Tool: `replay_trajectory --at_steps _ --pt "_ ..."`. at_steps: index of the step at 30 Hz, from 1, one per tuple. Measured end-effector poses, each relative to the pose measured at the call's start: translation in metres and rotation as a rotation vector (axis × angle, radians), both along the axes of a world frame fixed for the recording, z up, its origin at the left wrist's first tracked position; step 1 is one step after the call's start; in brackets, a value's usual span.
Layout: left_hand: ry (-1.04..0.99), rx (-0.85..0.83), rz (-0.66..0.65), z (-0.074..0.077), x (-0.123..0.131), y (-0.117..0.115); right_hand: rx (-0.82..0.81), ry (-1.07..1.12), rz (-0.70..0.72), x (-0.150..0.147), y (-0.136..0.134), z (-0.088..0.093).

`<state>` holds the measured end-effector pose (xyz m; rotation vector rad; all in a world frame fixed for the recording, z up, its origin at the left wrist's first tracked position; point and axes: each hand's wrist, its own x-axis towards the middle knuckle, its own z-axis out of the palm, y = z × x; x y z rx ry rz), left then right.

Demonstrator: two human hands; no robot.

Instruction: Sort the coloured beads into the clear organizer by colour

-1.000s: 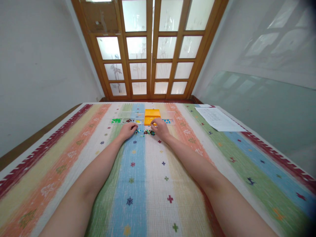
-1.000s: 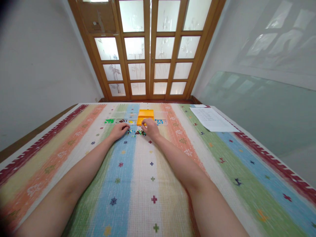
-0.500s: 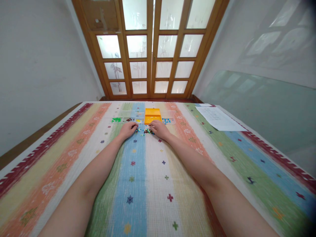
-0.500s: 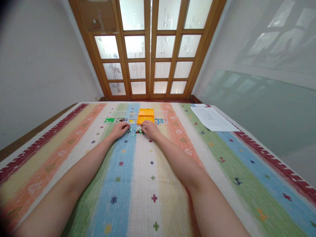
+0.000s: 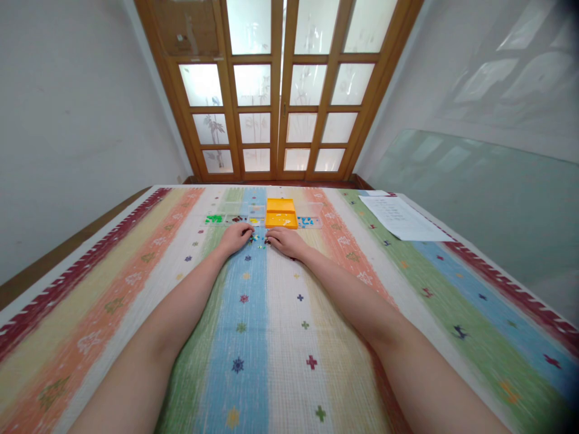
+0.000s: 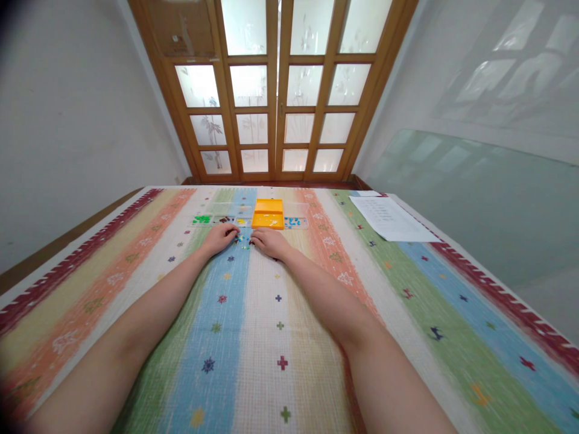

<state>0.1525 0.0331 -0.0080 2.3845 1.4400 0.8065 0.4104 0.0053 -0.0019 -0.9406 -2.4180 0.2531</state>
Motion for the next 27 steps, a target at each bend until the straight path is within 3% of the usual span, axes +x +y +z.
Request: replay_trajectory --at_steps 16,23,27 --pt "0.02 0.009 -0.007 -0.002 -0.001 0.002 0.014 -0.041 0.042 -0.001 0.003 -0.006" --pt "0.008 0.005 -0.001 0.0 0.0 0.0 0.059 0.1 -0.084 0.004 0.007 -0.003" --pt "0.007 0.004 -0.001 -0.001 -0.001 0.0 0.065 0.301 -0.244 0.016 0.017 -0.001"
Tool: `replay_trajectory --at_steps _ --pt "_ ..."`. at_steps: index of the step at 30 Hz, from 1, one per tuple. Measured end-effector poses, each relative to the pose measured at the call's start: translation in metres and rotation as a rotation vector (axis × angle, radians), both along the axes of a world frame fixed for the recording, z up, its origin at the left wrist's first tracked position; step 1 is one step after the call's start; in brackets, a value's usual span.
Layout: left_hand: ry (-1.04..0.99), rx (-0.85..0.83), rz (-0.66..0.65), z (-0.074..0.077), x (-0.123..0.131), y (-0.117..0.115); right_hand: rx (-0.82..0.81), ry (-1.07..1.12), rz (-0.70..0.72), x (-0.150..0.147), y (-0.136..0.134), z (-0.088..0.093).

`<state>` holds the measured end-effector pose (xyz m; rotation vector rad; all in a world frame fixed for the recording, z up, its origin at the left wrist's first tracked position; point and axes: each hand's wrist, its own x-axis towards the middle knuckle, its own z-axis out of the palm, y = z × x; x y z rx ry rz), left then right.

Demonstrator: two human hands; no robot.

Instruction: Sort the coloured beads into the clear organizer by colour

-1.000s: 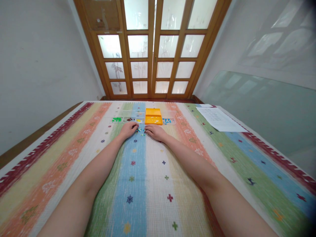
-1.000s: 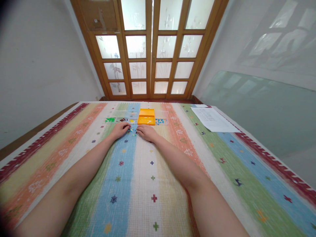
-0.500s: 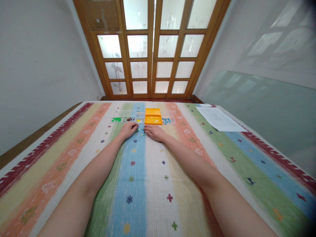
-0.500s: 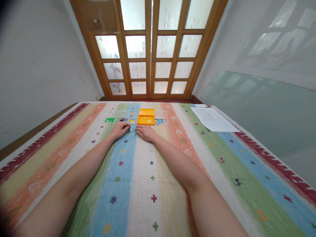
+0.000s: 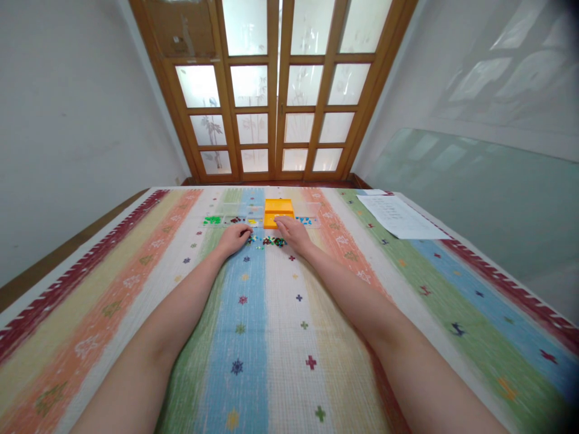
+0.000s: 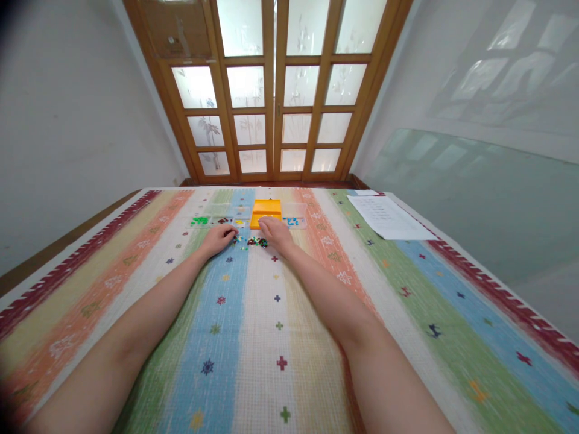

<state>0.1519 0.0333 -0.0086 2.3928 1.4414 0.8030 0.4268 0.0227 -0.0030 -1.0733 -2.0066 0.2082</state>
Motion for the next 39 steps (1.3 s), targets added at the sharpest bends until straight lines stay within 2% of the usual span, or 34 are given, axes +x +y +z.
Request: replay_trajectory --at_steps 9,15,19,22,25,32,36,39 --pt "-0.001 -0.007 -0.015 -0.001 -0.001 0.001 -0.094 0.399 -0.347 0.06 0.033 -0.001" --pt "-0.001 0.015 -0.02 -0.004 -0.002 0.003 -0.147 0.542 -0.392 0.068 0.039 -0.004" --pt "-0.011 0.029 -0.036 -0.005 -0.003 0.003 -0.113 0.494 -0.365 0.064 0.034 0.002" --pt "-0.019 0.019 -0.036 -0.005 -0.003 0.003 -0.094 0.383 -0.319 0.055 0.029 0.004" --pt "-0.018 0.006 -0.03 -0.004 -0.003 0.003 -0.075 0.27 -0.211 0.038 0.022 0.004" --pt "0.011 0.024 0.011 -0.005 -0.001 0.004 -0.048 -0.158 0.219 -0.018 -0.007 0.002" --pt "0.018 0.032 0.062 -0.004 -0.001 0.004 -0.018 -0.347 0.329 -0.036 -0.017 -0.002" --pt "0.03 0.04 0.067 -0.004 -0.001 0.004 -0.04 -0.435 0.343 -0.041 -0.02 -0.004"
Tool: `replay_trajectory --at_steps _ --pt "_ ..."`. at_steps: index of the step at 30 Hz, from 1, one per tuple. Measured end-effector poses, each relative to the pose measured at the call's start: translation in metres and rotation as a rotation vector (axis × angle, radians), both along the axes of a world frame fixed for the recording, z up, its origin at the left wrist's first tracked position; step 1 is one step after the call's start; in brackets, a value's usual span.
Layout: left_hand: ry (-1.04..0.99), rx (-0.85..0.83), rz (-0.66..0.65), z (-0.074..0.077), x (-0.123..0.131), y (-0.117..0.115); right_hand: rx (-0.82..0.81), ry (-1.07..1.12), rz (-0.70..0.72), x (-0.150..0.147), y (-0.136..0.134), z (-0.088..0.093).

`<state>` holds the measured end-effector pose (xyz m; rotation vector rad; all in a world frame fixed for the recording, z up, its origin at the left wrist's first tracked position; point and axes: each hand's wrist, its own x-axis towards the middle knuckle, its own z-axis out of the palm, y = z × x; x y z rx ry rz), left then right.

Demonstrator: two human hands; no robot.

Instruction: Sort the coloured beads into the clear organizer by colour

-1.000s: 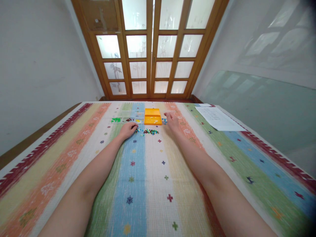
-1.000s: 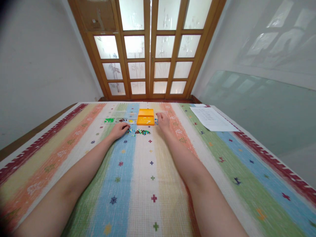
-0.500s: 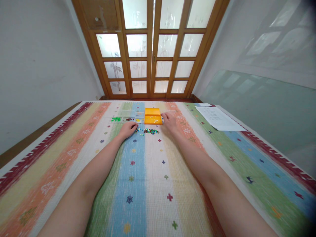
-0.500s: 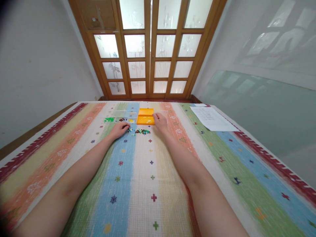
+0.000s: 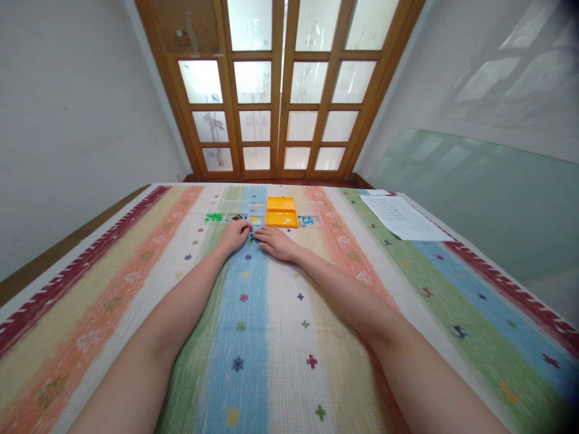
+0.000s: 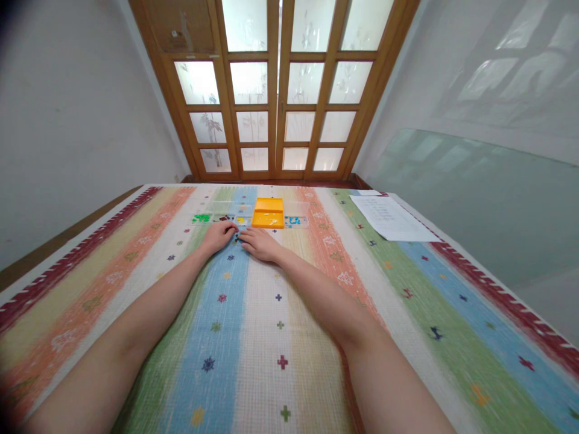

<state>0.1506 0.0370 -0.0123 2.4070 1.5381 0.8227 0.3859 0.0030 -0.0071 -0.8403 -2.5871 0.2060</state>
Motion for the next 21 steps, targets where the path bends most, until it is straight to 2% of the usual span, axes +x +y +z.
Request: replay_trajectory --at_steps 5,10,21 --pt "-0.021 0.012 -0.014 -0.001 0.0 0.001 -0.001 -0.034 -0.021 0.0 -0.003 0.005" --pt "-0.048 0.012 -0.023 -0.001 0.0 0.001 0.043 0.005 0.019 0.002 -0.006 0.011" --pt "-0.056 0.026 -0.049 -0.004 -0.001 0.003 0.037 0.066 0.012 0.006 0.0 0.002"
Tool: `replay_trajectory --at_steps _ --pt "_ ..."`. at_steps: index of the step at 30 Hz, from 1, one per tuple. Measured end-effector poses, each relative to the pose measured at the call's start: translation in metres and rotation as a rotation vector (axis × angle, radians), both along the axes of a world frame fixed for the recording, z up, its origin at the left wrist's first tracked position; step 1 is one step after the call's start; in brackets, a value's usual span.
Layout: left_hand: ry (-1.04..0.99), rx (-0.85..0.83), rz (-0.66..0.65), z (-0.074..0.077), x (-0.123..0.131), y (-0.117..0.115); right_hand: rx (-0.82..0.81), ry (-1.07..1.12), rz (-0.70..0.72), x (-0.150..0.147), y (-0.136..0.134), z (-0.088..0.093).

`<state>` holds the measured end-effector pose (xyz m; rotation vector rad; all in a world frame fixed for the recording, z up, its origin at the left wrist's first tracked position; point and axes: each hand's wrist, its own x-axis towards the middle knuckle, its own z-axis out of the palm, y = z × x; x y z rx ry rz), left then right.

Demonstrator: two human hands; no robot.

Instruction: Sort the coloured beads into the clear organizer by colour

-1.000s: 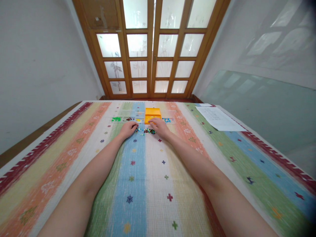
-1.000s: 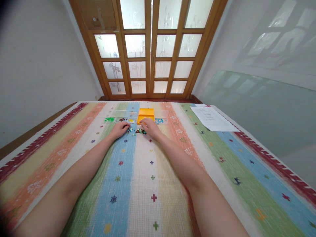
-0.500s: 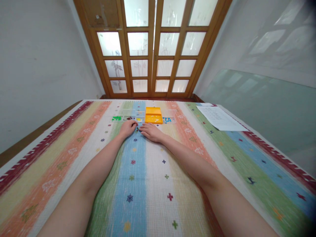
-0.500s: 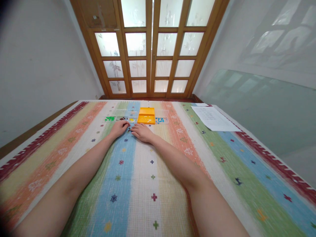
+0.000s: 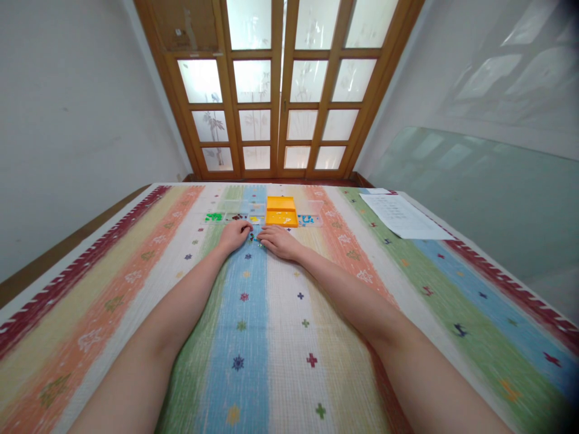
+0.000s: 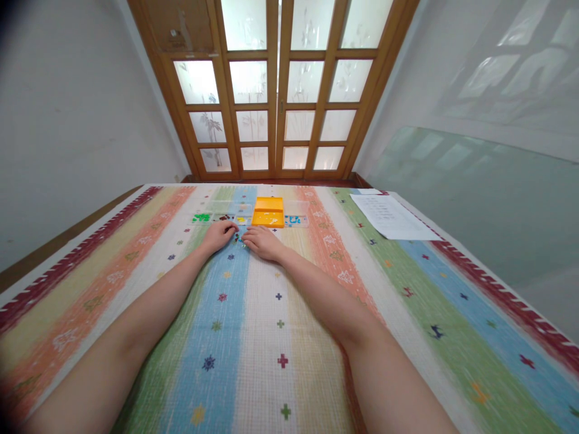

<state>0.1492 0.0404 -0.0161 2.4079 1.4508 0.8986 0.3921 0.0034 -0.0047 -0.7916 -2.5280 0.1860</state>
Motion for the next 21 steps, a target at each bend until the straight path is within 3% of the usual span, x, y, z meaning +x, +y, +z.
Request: replay_trajectory --at_steps 11,21 --pt "0.022 -0.018 -0.004 -0.0001 0.0003 0.0 0.069 -0.098 0.038 0.0007 -0.0053 0.0073" --pt "0.032 -0.026 -0.005 0.0036 0.0002 -0.002 0.053 -0.001 0.017 0.0032 -0.0016 0.002"
